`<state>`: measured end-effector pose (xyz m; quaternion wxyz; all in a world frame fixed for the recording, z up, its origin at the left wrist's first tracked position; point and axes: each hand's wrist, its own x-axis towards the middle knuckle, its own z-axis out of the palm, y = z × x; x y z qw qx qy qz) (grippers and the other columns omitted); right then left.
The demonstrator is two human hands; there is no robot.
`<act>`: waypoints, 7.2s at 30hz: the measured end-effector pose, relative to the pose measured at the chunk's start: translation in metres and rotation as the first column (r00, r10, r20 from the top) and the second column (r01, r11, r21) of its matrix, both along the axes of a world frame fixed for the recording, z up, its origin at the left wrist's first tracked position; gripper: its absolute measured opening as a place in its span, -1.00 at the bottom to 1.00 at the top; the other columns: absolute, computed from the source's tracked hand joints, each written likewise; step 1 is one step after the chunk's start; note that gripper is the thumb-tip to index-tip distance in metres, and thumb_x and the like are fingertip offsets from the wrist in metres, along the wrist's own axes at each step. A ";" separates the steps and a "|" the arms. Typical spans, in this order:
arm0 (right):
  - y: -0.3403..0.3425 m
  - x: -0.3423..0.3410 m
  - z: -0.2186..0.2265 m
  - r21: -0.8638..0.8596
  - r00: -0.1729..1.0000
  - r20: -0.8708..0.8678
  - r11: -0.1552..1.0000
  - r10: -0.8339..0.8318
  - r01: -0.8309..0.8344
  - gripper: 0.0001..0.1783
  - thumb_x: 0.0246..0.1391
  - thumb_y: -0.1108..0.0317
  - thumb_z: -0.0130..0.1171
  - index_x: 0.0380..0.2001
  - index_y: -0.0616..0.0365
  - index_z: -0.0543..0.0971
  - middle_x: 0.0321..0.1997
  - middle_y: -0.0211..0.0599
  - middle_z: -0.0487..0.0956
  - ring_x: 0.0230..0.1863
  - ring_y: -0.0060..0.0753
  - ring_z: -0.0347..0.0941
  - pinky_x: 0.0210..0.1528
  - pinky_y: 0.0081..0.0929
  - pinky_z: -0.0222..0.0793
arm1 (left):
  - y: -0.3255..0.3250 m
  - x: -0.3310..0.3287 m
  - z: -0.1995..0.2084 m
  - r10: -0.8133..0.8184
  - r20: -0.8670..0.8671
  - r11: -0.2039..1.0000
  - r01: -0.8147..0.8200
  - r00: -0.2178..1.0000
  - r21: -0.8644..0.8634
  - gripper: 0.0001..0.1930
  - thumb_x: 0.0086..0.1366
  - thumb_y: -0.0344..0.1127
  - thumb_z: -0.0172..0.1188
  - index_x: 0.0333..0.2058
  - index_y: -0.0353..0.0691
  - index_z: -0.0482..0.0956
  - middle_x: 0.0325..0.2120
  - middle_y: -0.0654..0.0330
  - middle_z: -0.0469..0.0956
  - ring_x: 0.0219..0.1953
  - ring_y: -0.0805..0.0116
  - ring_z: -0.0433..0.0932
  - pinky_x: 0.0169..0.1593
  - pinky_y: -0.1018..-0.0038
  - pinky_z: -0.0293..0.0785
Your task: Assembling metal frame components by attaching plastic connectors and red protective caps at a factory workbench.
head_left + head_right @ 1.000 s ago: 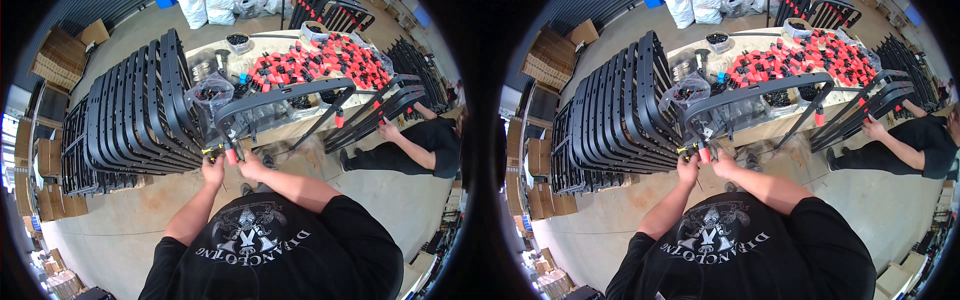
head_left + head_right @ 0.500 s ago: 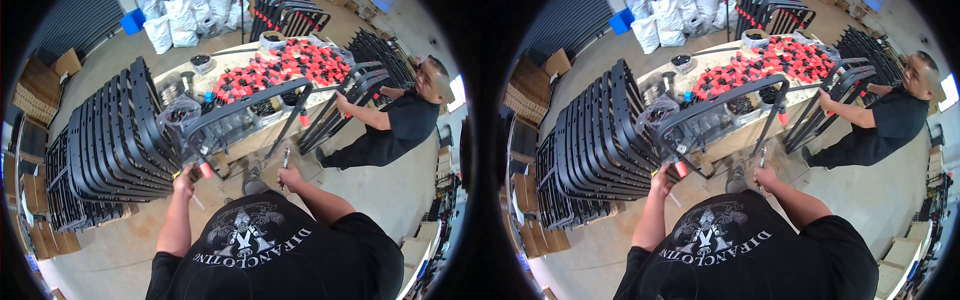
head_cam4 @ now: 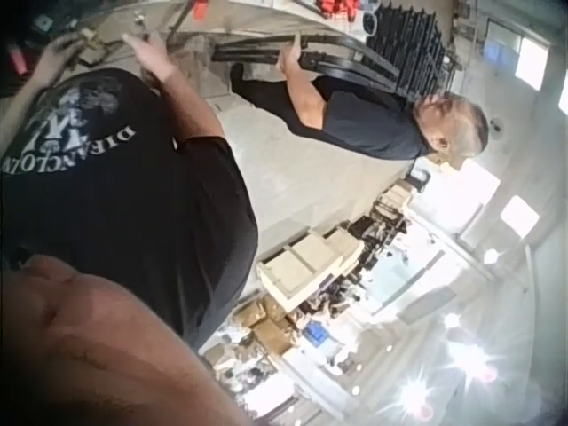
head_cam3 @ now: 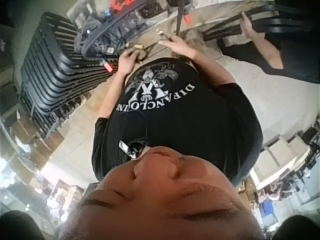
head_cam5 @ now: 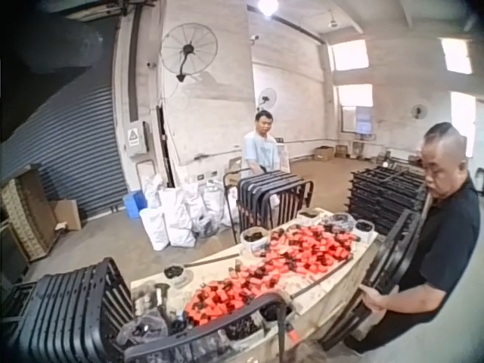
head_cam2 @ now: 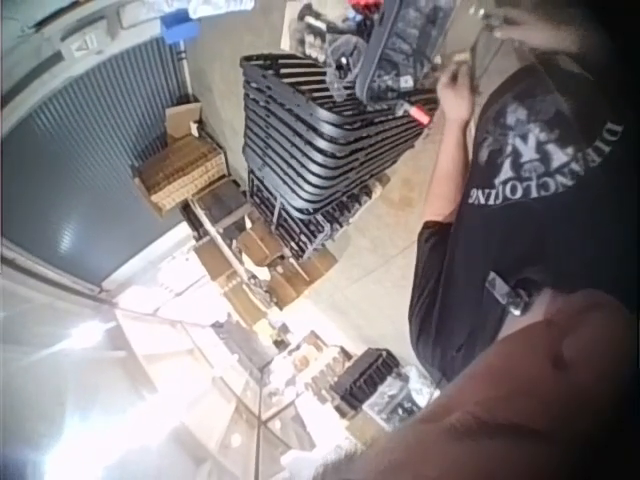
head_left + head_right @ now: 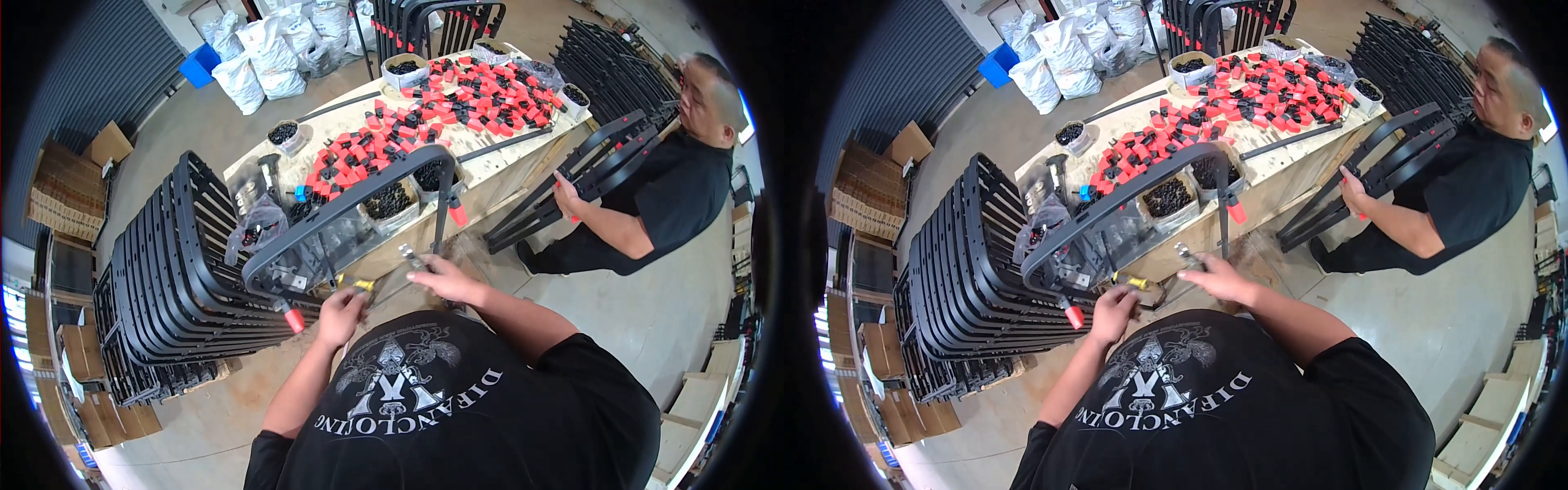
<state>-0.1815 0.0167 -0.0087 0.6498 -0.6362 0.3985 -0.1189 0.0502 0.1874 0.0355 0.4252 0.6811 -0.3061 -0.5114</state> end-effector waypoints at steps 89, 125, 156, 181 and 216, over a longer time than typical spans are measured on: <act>-0.240 -0.065 -0.057 -0.172 0.999 0.014 0.984 -0.039 0.041 -0.21 0.36 -0.28 -0.19 -0.36 0.35 0.58 -0.39 0.26 0.60 -0.19 0.34 0.55 -0.11 0.02 0.41 | -0.299 -0.172 0.056 0.253 -0.284 0.837 -0.062 0.925 0.544 -0.92 0.28 -0.45 0.18 -0.36 -0.28 0.46 -0.54 0.23 0.45 -0.57 0.39 0.46 -0.50 0.42 0.45; -0.245 -0.033 -0.044 0.232 0.709 0.064 0.701 -0.703 0.674 -0.46 0.26 -0.07 0.11 -0.36 0.31 0.62 -0.44 -0.32 0.56 -0.37 -0.45 0.39 -0.24 -0.35 0.36 | -0.158 -0.096 -0.082 0.686 0.073 0.704 -0.686 0.724 0.185 -0.90 0.29 -0.41 0.11 -0.31 -0.26 0.38 -0.62 0.23 0.38 -0.73 0.37 0.38 -0.69 0.33 0.36; -0.019 0.148 -0.092 0.455 0.979 -0.195 0.889 0.055 0.041 -0.77 0.18 0.38 0.19 -0.21 0.35 0.54 -0.44 -0.19 0.57 -0.54 -0.33 0.55 -0.58 -0.33 0.44 | 0.140 0.049 -0.024 0.478 0.694 0.874 -0.369 0.538 -0.316 -0.78 0.18 -0.49 0.24 -0.18 -0.33 0.51 -0.27 0.04 0.56 -0.20 0.12 0.54 -0.07 0.29 0.47; -0.109 -0.009 -0.024 -0.785 0.776 0.027 0.467 -0.630 0.407 -0.51 -0.11 0.20 0.38 -0.19 0.35 0.55 -0.39 0.01 0.58 -0.29 -0.09 0.60 -0.20 -0.19 0.49 | 0.090 0.135 -0.101 0.181 0.556 0.960 -0.268 0.811 0.078 -0.24 0.00 -0.29 0.45 0.14 -0.50 0.31 -0.16 0.00 0.58 -0.14 0.18 0.58 -0.03 0.31 0.52; -0.184 -0.006 -0.087 -0.211 0.985 -0.127 0.974 -0.113 0.084 -0.17 -0.21 0.35 0.33 0.27 0.09 0.41 0.02 0.07 0.57 0.13 0.06 0.48 0.21 -0.22 0.38 | 0.072 0.141 -0.129 0.189 0.698 0.956 -0.292 0.691 0.031 -0.31 0.03 -0.16 0.56 0.07 -0.33 0.45 -0.08 0.10 0.59 -0.04 0.29 0.57 0.14 0.37 0.45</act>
